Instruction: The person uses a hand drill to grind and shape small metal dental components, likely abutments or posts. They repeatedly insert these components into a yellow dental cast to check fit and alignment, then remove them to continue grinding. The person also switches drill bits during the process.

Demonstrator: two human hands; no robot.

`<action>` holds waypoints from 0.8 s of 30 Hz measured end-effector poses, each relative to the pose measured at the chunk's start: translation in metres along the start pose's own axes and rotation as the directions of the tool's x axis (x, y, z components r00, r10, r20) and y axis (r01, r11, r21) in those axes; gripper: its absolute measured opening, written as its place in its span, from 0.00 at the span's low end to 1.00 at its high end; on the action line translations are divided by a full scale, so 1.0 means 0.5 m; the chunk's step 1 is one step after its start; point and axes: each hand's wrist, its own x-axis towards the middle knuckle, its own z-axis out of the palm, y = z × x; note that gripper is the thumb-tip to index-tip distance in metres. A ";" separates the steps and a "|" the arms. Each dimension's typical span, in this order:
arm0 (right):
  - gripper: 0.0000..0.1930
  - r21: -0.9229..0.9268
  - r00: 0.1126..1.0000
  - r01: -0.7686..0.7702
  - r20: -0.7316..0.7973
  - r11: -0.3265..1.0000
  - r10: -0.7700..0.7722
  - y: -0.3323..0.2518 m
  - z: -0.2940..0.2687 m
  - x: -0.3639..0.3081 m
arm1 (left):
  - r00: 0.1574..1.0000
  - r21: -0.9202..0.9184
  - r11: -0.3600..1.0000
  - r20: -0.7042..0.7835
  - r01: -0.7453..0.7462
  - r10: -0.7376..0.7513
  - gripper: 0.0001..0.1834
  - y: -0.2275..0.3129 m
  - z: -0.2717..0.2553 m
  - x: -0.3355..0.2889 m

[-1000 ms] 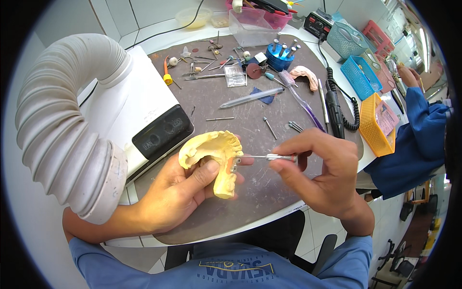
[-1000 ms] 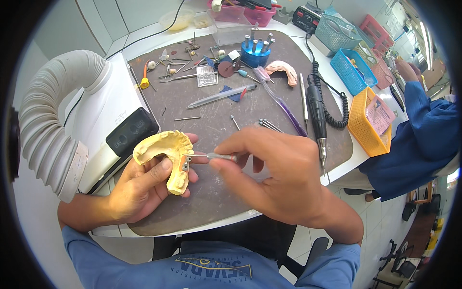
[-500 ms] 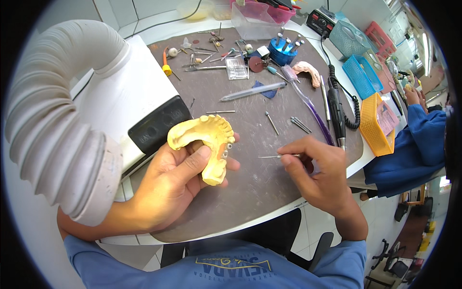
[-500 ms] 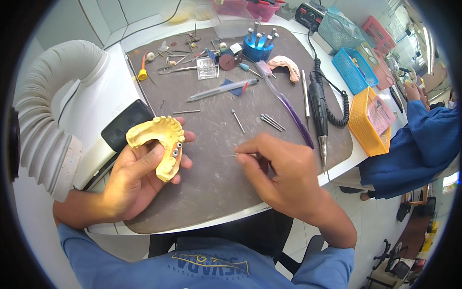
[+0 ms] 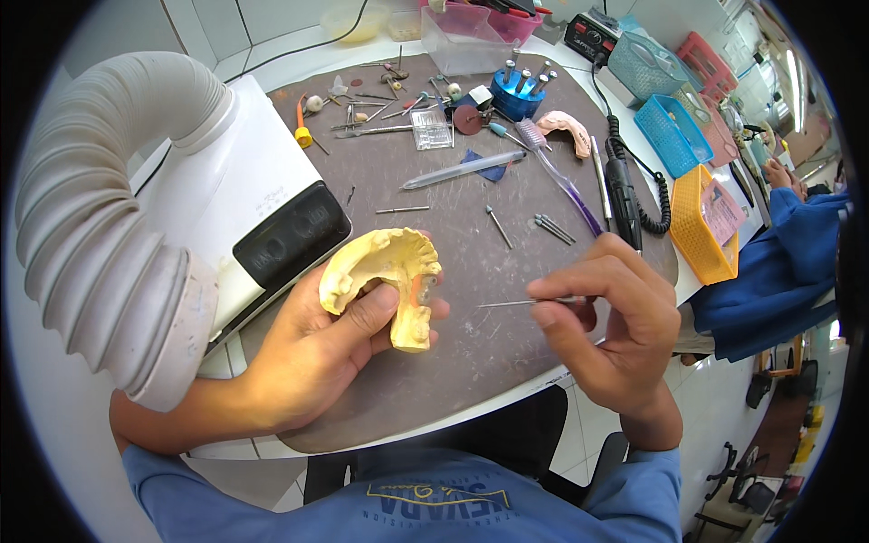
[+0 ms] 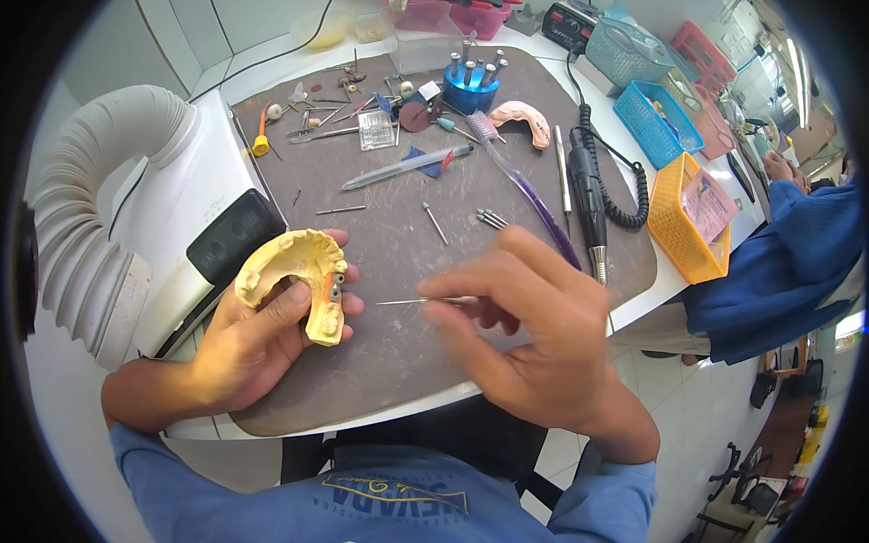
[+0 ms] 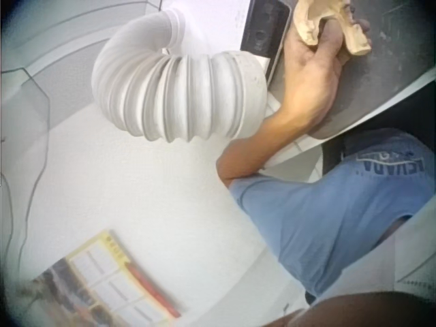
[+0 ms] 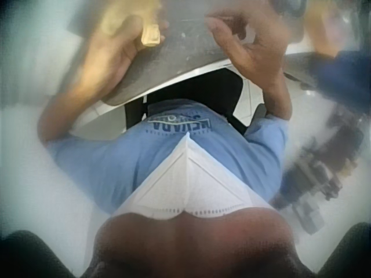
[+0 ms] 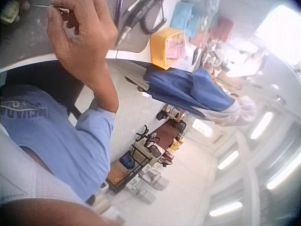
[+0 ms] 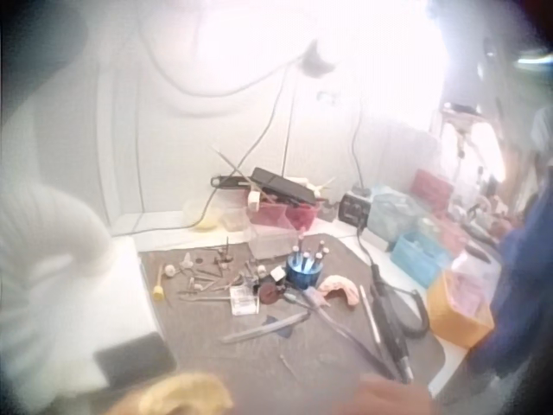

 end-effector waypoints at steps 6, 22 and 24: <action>0.08 0.020 0.995 0.076 0.063 0.997 -0.077 -0.001 0.029 0.026 | 1.000 -0.022 1.000 0.011 0.008 -0.007 0.28 0.000 -0.002 -0.002; 0.07 -0.003 0.993 0.066 0.103 0.998 -0.066 0.003 0.036 0.031 | 0.997 0.057 0.998 0.071 -0.025 0.021 0.26 -0.004 -0.009 -0.003; 0.08 -0.023 0.991 0.098 0.094 0.995 -0.095 0.001 0.038 0.031 | 0.999 0.064 0.998 0.051 -0.019 0.015 0.26 -0.003 -0.008 -0.003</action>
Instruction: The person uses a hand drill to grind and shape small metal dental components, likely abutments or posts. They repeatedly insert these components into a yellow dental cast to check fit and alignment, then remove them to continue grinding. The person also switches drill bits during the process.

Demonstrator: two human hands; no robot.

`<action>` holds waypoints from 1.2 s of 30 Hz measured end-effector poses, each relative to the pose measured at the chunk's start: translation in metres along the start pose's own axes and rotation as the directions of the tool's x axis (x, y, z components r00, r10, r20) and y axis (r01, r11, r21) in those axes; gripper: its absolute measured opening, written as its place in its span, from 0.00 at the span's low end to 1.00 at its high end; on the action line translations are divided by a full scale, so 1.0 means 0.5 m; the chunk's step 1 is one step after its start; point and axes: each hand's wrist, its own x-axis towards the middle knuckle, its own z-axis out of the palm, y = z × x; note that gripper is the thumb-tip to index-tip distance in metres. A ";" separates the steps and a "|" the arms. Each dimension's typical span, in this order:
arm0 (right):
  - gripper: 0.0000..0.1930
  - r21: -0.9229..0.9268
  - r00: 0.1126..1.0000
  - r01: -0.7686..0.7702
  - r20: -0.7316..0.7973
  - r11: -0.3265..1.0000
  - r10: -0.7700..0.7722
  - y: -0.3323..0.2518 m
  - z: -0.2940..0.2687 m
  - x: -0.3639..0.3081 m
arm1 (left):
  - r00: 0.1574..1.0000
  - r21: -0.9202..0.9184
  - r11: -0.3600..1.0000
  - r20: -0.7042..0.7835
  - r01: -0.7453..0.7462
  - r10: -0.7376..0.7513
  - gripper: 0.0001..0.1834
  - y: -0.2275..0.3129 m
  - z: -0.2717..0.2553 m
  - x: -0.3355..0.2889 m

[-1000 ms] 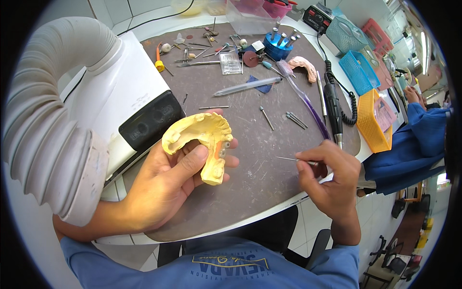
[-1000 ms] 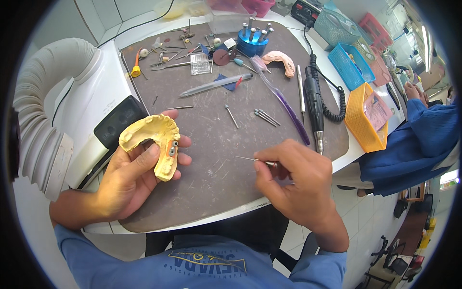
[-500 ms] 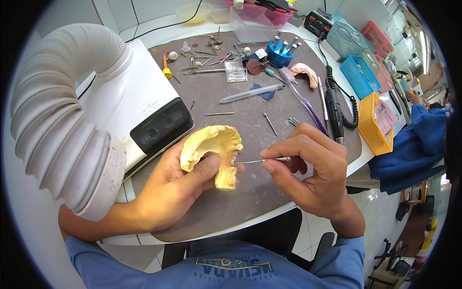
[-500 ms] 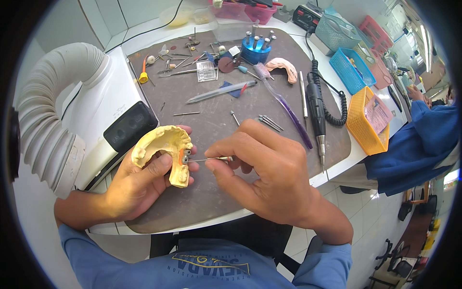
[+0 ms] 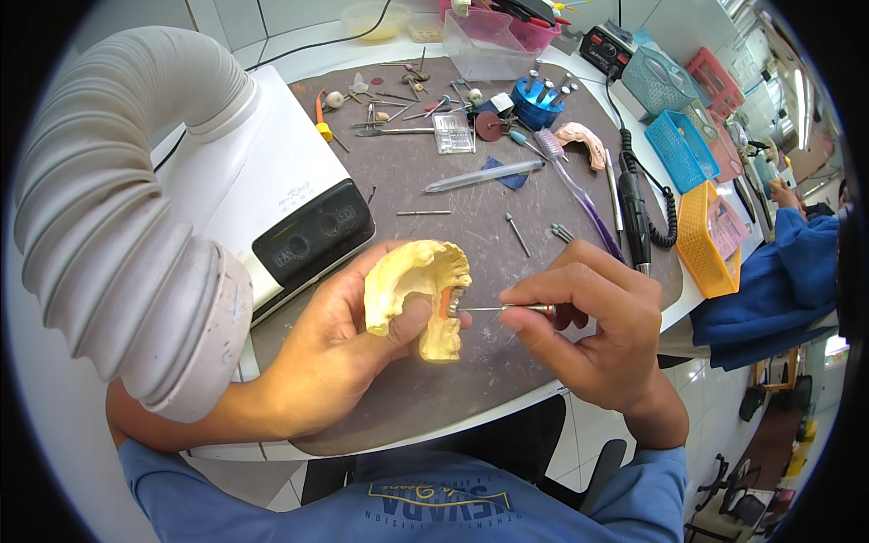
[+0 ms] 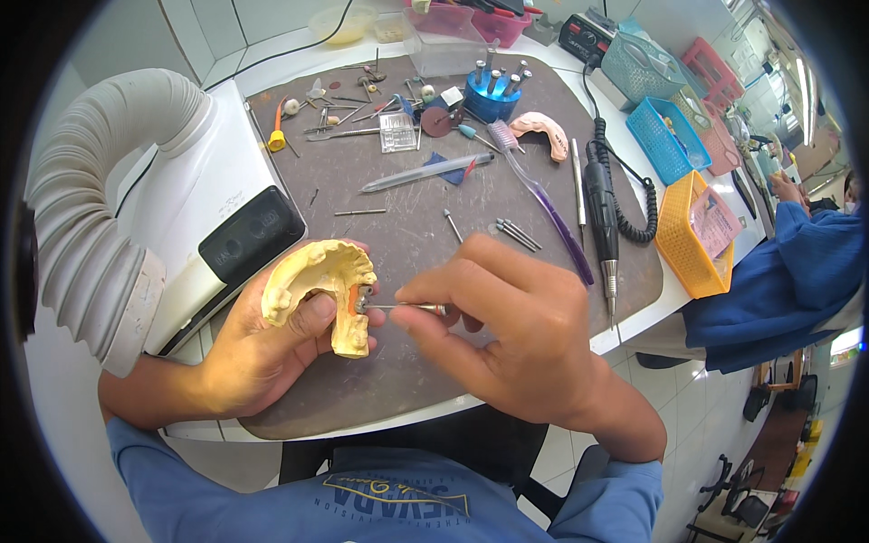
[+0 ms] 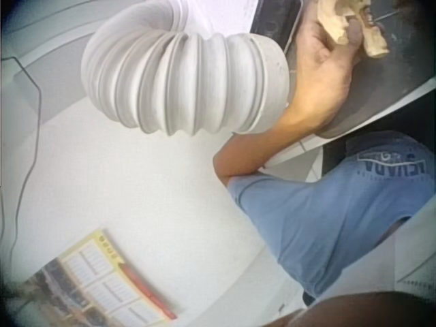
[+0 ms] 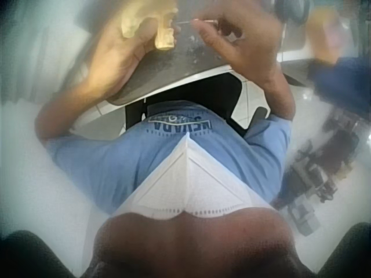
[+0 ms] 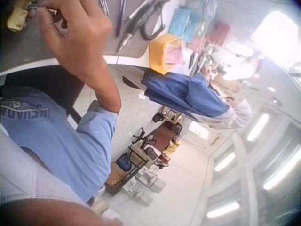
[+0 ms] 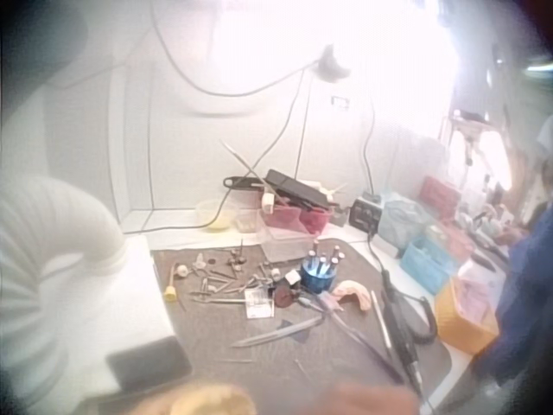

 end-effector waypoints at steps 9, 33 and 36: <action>0.10 -0.061 0.997 0.071 0.029 0.996 -0.070 0.003 -0.004 0.000 | 0.997 0.000 0.998 0.016 -0.069 0.069 0.23 -0.012 -0.001 0.004; 0.09 -0.090 0.985 0.102 0.147 0.991 -0.088 0.014 -0.022 0.003 | 0.994 0.072 0.992 0.000 -0.106 0.107 0.26 -0.010 0.004 0.007; 0.11 0.017 0.987 -0.013 0.159 1.000 0.010 0.017 -0.027 0.009 | 0.992 0.112 0.986 0.007 -0.123 0.123 0.25 -0.010 0.004 0.005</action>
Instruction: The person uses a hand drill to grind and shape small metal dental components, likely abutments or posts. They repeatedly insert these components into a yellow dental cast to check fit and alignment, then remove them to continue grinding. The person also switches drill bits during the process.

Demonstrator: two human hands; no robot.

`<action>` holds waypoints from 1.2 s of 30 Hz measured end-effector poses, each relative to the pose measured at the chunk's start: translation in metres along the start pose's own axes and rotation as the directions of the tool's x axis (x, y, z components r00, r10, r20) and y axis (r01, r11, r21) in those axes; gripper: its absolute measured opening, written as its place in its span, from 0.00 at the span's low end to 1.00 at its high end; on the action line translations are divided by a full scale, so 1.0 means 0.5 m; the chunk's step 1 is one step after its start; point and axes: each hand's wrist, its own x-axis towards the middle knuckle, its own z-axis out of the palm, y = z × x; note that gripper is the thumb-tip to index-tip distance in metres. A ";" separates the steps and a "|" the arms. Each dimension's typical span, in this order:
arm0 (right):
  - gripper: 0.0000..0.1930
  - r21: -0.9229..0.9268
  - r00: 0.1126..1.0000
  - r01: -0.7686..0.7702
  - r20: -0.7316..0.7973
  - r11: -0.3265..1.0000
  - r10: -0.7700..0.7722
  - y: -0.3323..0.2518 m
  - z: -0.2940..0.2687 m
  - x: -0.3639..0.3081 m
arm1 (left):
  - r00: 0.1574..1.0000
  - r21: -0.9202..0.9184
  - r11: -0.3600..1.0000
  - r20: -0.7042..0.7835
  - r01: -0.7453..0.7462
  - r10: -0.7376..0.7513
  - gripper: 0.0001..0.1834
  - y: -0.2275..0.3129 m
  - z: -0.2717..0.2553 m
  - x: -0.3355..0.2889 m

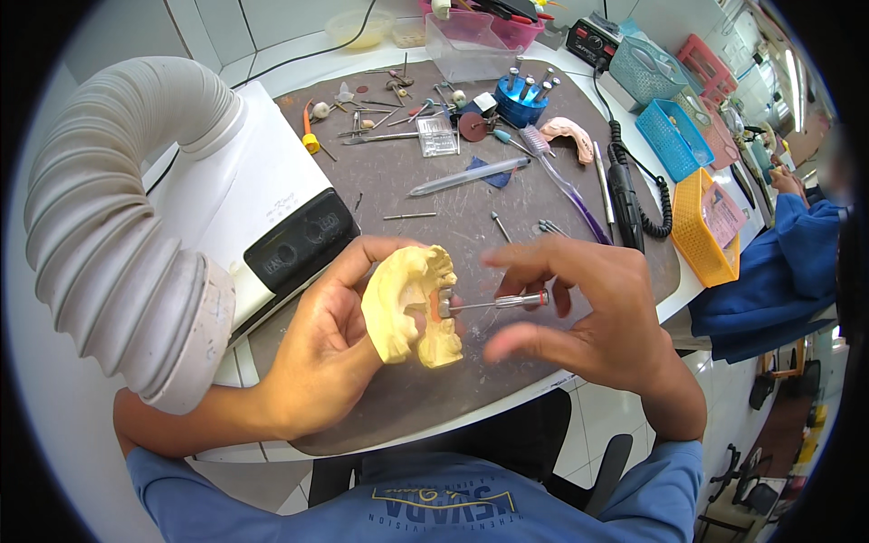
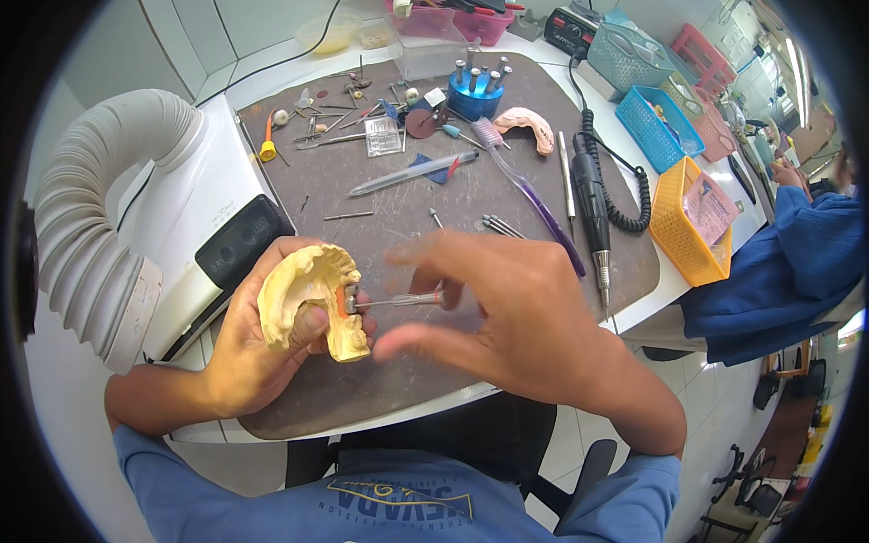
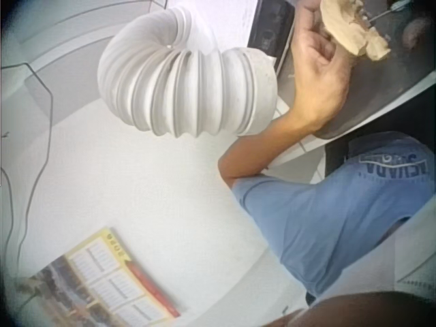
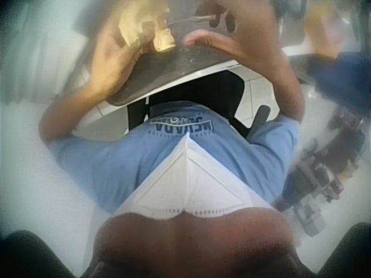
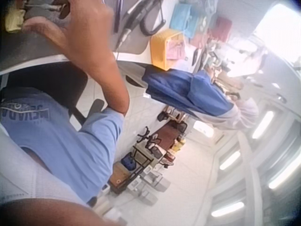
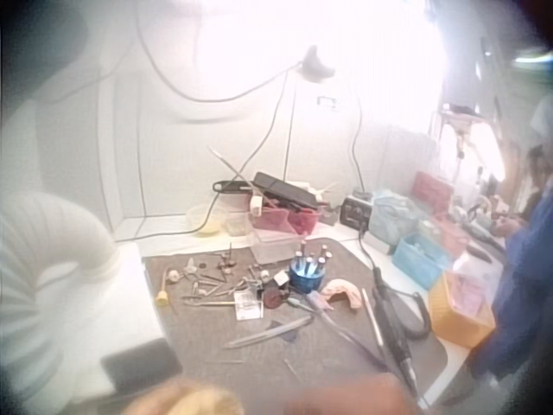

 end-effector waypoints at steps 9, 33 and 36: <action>0.11 0.116 0.956 -0.271 0.147 0.956 0.253 -0.015 -0.007 0.004 | 0.998 0.016 0.998 0.002 -0.059 0.059 0.25 -0.007 0.001 0.001; 0.10 0.059 0.999 -0.040 -0.020 0.997 0.041 -0.013 0.003 0.003 | 0.999 -0.075 0.996 0.003 0.042 -0.042 0.25 0.006 0.003 0.000; 0.11 0.059 0.995 -0.075 -0.062 0.995 0.078 -0.022 0.007 0.008 | 0.998 -0.078 0.995 0.003 0.066 -0.066 0.24 0.008 0.003 0.000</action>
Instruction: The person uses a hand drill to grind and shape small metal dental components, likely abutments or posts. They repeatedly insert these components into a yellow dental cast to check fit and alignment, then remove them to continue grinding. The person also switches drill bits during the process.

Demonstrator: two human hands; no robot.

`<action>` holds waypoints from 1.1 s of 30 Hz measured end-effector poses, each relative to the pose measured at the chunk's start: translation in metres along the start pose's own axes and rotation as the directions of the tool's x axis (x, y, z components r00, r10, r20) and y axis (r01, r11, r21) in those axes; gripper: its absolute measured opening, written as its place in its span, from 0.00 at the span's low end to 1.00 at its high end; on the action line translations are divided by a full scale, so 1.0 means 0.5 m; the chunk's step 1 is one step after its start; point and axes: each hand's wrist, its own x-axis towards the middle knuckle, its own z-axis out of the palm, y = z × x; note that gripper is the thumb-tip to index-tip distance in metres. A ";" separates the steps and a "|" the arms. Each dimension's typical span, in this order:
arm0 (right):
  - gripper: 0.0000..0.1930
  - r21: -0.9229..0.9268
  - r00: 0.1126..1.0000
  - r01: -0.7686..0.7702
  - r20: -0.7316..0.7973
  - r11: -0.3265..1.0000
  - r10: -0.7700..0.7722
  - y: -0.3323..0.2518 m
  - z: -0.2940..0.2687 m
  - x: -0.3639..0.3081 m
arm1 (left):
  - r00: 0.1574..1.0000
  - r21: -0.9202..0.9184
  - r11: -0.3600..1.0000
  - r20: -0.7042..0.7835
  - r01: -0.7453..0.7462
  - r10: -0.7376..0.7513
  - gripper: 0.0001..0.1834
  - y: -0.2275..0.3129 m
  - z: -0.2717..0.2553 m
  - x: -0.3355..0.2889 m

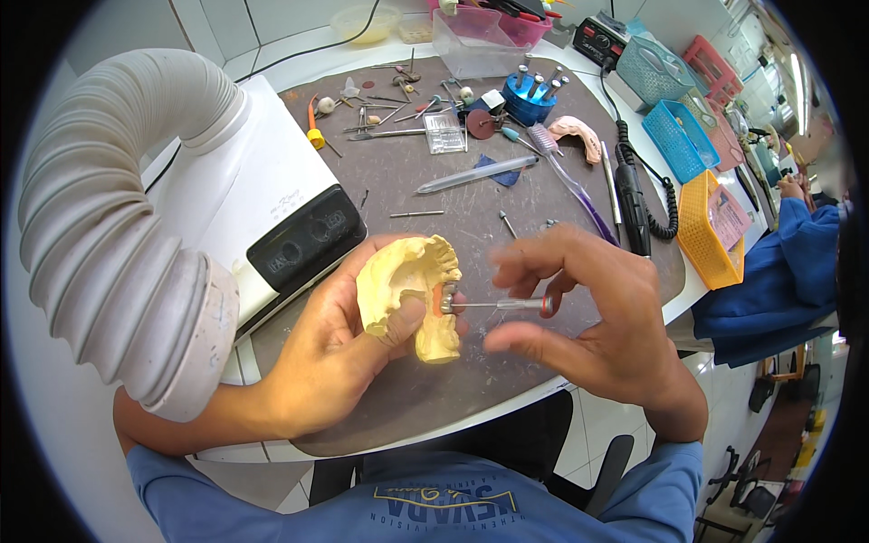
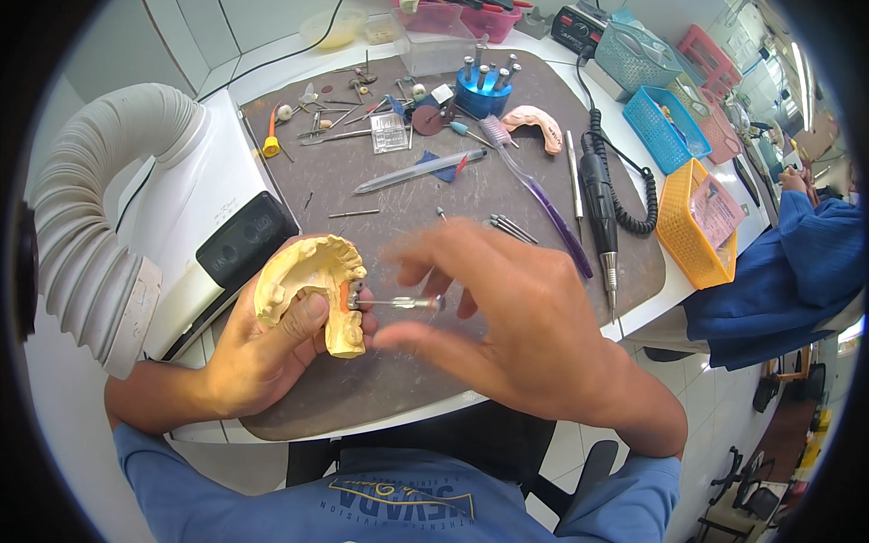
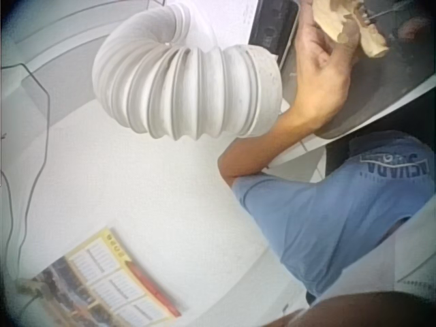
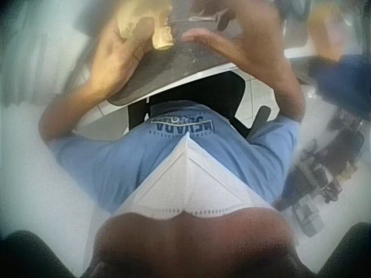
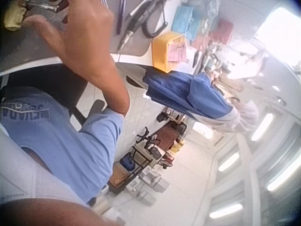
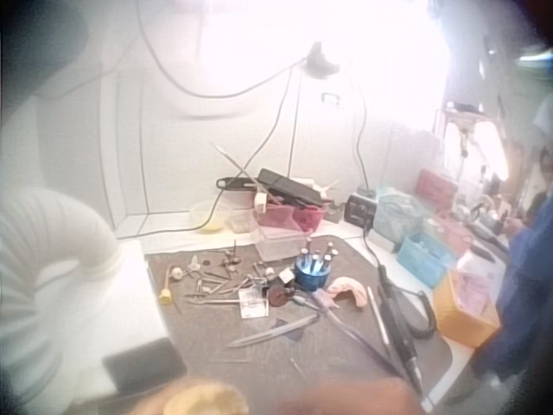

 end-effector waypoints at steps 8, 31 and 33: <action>0.09 -0.134 0.949 -0.189 0.229 0.973 0.216 -0.009 -0.023 0.003 | 1.000 0.004 1.000 0.017 0.013 -0.013 0.24 -0.002 -0.003 -0.001; 0.09 -0.050 0.998 0.014 0.070 0.999 -0.010 0.001 -0.007 0.000 | 0.996 -0.172 0.982 -0.018 0.081 -0.085 0.27 -0.005 -0.004 -0.001; 0.10 -0.032 0.997 0.040 0.060 0.999 -0.038 0.002 -0.006 0.001 | 0.997 -0.169 0.983 -0.017 0.076 -0.080 0.27 -0.005 -0.004 -0.001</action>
